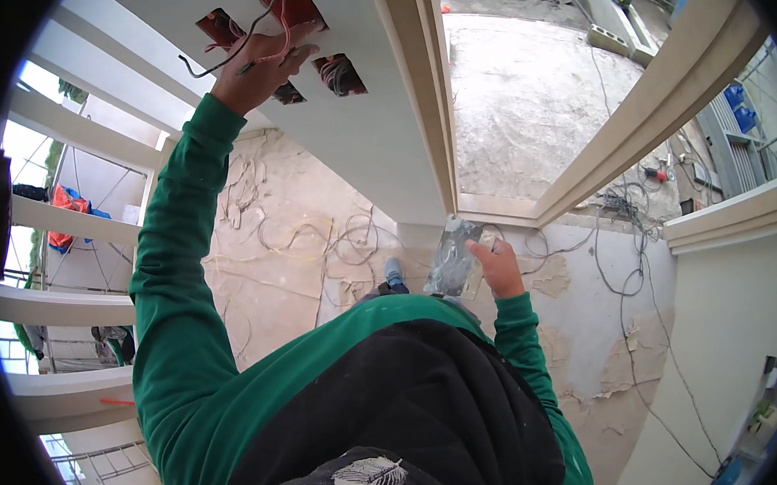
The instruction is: The person uses a metal trowel to apply a white plaster-like substance to a ceiling area around exposed electrical wires. They smooth the material into the recesses and then use a small piece of cloth to wipe and refine the edges of the patch.
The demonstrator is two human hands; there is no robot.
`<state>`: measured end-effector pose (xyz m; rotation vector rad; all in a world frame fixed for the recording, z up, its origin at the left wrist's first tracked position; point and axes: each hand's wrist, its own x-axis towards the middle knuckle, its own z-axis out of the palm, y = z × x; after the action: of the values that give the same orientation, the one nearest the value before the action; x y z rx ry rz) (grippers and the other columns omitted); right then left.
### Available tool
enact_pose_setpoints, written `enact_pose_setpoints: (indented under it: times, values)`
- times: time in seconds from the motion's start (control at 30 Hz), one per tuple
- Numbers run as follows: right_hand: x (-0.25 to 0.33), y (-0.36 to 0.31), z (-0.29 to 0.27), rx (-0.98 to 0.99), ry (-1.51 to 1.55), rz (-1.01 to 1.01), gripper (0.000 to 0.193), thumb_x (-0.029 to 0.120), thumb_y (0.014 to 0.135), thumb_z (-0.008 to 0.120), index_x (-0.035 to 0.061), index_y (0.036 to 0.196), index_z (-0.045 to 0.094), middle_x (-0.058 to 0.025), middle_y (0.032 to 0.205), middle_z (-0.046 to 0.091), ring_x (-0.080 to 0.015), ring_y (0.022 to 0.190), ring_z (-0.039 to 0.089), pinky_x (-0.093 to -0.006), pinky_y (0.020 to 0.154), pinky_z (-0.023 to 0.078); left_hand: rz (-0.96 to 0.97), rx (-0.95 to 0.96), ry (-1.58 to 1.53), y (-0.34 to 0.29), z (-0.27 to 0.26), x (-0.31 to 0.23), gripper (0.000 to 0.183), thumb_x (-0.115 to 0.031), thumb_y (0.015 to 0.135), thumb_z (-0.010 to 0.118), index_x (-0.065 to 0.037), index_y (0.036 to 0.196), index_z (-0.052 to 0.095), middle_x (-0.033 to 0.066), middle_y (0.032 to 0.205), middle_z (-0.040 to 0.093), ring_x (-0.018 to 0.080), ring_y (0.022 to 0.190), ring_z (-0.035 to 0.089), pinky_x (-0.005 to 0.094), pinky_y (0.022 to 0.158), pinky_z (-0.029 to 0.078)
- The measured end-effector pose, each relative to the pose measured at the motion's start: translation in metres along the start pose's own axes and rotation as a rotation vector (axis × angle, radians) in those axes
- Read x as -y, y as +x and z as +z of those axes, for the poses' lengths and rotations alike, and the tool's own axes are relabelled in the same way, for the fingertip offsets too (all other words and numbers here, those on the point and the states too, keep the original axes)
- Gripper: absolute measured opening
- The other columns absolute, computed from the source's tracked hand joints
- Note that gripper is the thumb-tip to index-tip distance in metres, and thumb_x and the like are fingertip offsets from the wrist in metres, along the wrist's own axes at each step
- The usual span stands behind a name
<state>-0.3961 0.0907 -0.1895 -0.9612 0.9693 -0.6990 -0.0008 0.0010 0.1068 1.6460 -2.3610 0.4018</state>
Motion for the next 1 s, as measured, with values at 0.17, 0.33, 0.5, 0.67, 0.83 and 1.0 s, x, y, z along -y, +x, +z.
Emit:
enact_pose_setpoints:
  times: [0.17,0.33,0.5,0.67,0.83,1.0]
  values:
    - [0.011,0.000,0.006,0.004,-0.003,-0.026,0.029,0.014,0.091,0.066,-0.0034,0.114,0.065,-0.0017,0.102,0.066,-0.0084,0.090,0.057,-0.0261,0.083,0.046,0.152,-0.332,-0.114,-0.003,-0.005,-0.002,0.039,-0.027,0.086,0.075,-0.008,0.118,0.065,0.0069,0.069,0.066,0.0210,0.058,0.063,0.0321,0.058,0.052]
    - [0.015,0.010,0.009,0.041,0.030,-0.070,0.025,0.014,0.092,0.065,-0.0023,0.112,0.067,-0.0008,0.101,0.067,-0.0083,0.089,0.058,-0.0266,0.081,0.047,-0.031,-0.165,0.104,-0.005,-0.005,-0.020,0.045,-0.031,0.084,0.077,-0.010,0.119,0.059,0.0060,0.069,0.065,0.0243,0.057,0.063,0.0325,0.056,0.053]
    - [0.021,0.016,0.020,0.110,0.000,-0.034,0.023,0.013,0.093,0.064,-0.0014,0.110,0.067,-0.0006,0.099,0.067,-0.0088,0.088,0.058,-0.0270,0.080,0.047,-0.029,-0.211,0.099,-0.004,0.021,0.000,0.049,-0.032,0.086,0.074,-0.009,0.124,0.053,0.0073,0.074,0.066,0.0229,0.056,0.064,0.0319,0.056,0.054]
    - [0.015,0.017,0.024,0.108,0.056,-0.015,0.024,0.013,0.093,0.064,-0.0013,0.111,0.067,-0.0014,0.100,0.067,-0.0092,0.090,0.059,-0.0268,0.081,0.048,-0.094,-0.049,-0.440,0.000,0.006,0.007,0.054,-0.032,0.092,0.067,-0.007,0.135,0.049,0.0069,0.067,0.063,0.0188,0.056,0.062,0.0319,0.054,0.050]
    - [0.004,0.012,0.016,0.084,0.076,-0.010,0.027,0.010,0.092,0.064,-0.0038,0.115,0.064,-0.0035,0.104,0.067,-0.0103,0.091,0.061,-0.0267,0.082,0.049,0.004,-0.255,0.122,0.010,0.012,-0.026,0.033,-0.023,0.093,0.063,-0.007,0.122,0.056,0.0043,0.060,0.056,0.0147,0.049,0.056,0.0314,0.048,0.046]
    - [-0.003,0.008,0.003,0.023,0.019,0.019,0.027,0.011,0.092,0.065,-0.0038,0.114,0.064,-0.0040,0.103,0.067,-0.0104,0.089,0.061,-0.0272,0.081,0.049,0.042,-0.239,-0.086,0.015,0.014,0.005,0.026,-0.020,0.087,0.072,-0.007,0.109,0.065,0.0156,0.086,0.068,0.0340,0.074,0.066,0.0398,0.067,0.055]
